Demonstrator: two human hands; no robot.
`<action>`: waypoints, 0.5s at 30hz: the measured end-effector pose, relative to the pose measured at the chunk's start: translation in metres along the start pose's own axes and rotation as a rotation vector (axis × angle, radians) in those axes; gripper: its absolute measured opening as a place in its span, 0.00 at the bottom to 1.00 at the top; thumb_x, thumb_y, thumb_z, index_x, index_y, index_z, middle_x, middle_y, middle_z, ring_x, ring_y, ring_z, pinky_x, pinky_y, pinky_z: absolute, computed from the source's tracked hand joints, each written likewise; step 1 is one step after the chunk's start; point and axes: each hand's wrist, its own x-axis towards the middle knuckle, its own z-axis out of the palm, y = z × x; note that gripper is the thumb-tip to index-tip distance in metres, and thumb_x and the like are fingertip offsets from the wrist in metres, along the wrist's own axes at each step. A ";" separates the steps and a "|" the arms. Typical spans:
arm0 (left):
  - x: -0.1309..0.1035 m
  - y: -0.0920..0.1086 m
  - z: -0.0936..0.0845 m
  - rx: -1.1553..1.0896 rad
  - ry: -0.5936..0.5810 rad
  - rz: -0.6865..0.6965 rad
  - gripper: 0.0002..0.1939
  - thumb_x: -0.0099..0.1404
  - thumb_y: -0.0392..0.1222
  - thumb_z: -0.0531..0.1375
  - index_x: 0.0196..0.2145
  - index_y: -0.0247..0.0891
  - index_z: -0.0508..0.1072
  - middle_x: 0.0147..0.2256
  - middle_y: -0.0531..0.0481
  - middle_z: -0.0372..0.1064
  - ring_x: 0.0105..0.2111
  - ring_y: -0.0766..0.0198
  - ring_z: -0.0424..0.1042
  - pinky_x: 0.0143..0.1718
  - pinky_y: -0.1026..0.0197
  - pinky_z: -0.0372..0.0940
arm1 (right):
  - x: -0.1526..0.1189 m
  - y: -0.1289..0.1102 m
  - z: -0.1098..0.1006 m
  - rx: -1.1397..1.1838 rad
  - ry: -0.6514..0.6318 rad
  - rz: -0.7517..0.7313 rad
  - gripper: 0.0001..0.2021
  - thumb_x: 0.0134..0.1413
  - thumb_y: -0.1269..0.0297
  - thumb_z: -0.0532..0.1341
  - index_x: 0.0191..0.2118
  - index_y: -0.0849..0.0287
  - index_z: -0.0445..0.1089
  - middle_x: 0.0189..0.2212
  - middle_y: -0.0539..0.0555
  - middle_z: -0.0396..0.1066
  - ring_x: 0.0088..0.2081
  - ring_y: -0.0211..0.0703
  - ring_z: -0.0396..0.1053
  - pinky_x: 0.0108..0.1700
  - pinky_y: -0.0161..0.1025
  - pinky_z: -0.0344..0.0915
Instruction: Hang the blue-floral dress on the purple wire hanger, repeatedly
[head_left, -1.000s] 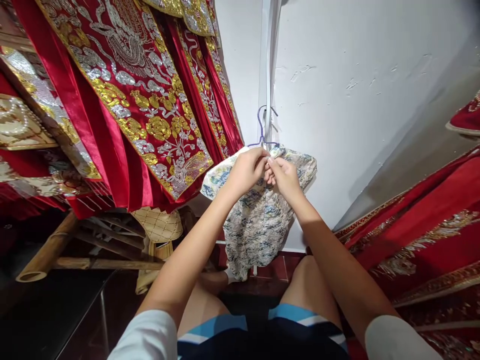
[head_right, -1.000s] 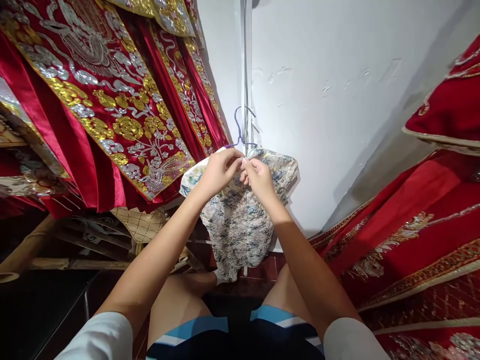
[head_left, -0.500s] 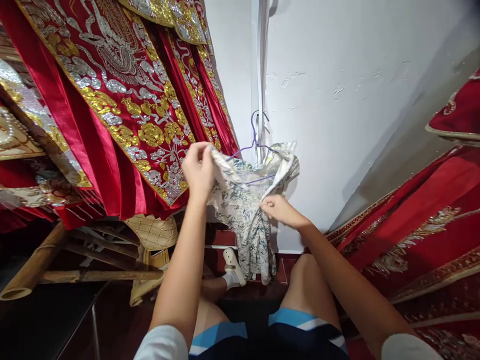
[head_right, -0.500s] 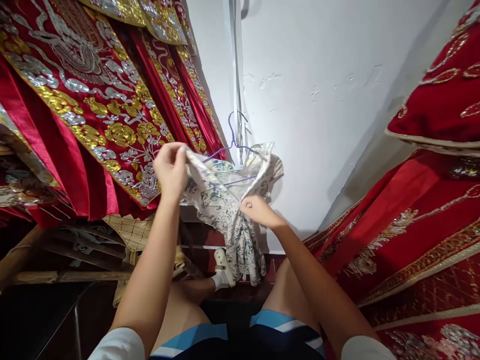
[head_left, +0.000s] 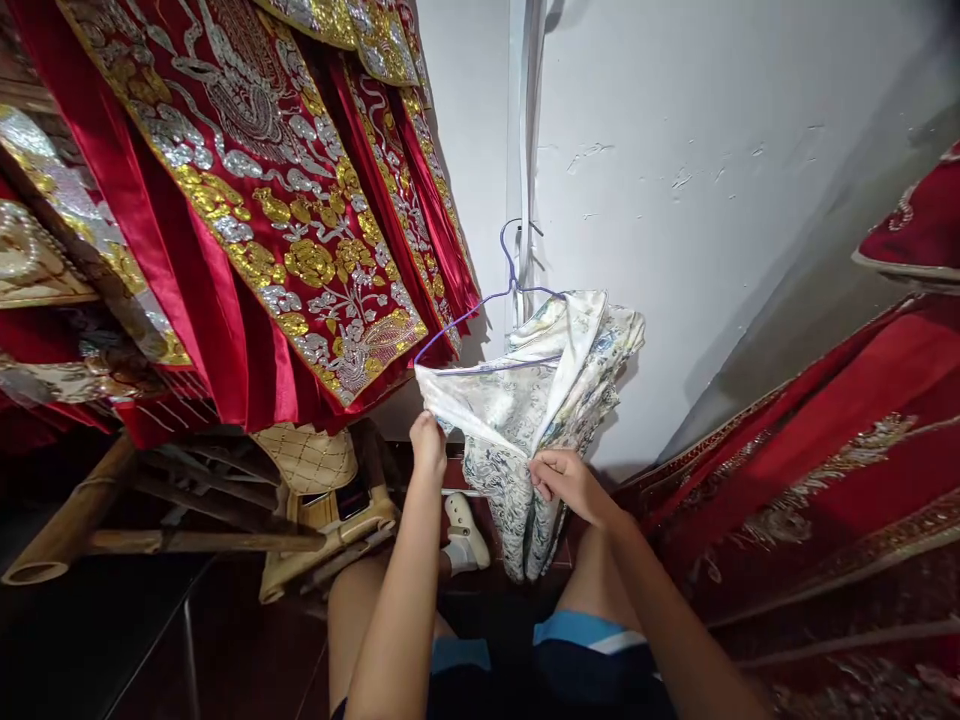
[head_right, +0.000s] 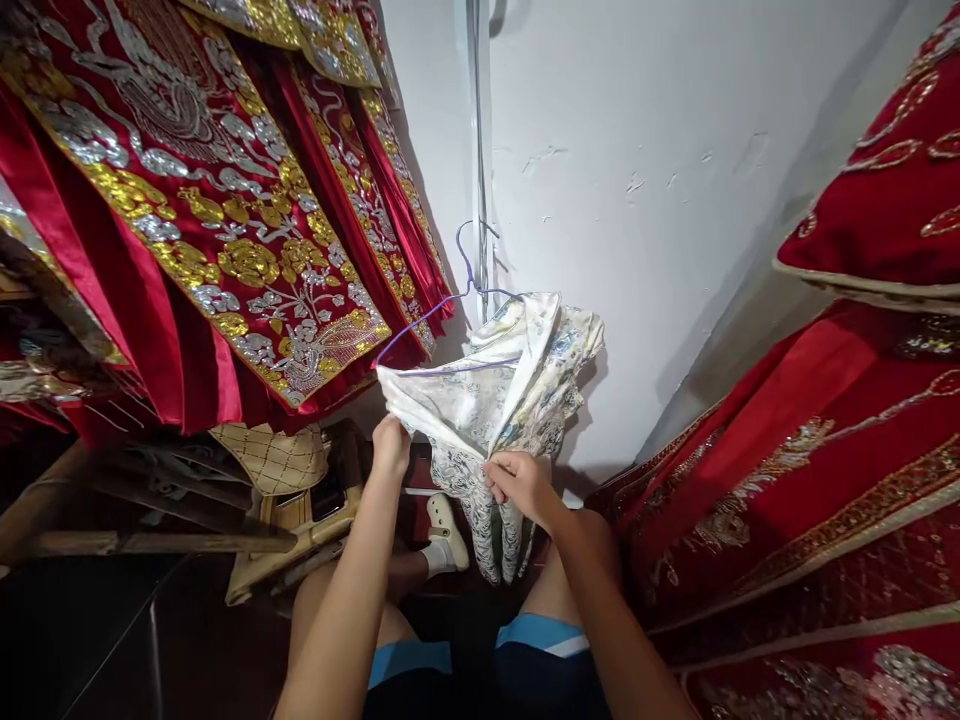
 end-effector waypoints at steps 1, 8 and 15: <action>-0.008 -0.010 -0.002 -0.015 0.026 -0.019 0.10 0.51 0.37 0.69 0.28 0.33 0.71 0.24 0.53 0.71 0.24 0.68 0.70 0.32 0.64 0.65 | -0.003 0.005 0.000 0.040 0.032 0.011 0.18 0.59 0.53 0.59 0.22 0.56 0.66 0.14 0.46 0.62 0.19 0.37 0.59 0.27 0.36 0.56; -0.070 -0.039 -0.025 -0.080 0.063 -0.068 0.20 0.43 0.44 0.73 0.34 0.36 0.75 0.33 0.51 0.76 0.32 0.65 0.74 0.39 0.63 0.66 | -0.035 0.053 0.019 0.137 0.120 0.144 0.20 0.53 0.46 0.61 0.19 0.54 0.64 0.11 0.47 0.59 0.16 0.37 0.55 0.23 0.37 0.50; -0.144 -0.005 -0.019 -0.215 -0.206 -0.165 0.17 0.52 0.46 0.73 0.36 0.40 0.74 0.44 0.50 0.76 0.42 0.61 0.76 0.46 0.62 0.69 | -0.066 0.083 0.030 0.155 0.095 0.252 0.27 0.46 0.34 0.61 0.17 0.55 0.63 0.09 0.46 0.55 0.13 0.35 0.51 0.20 0.36 0.49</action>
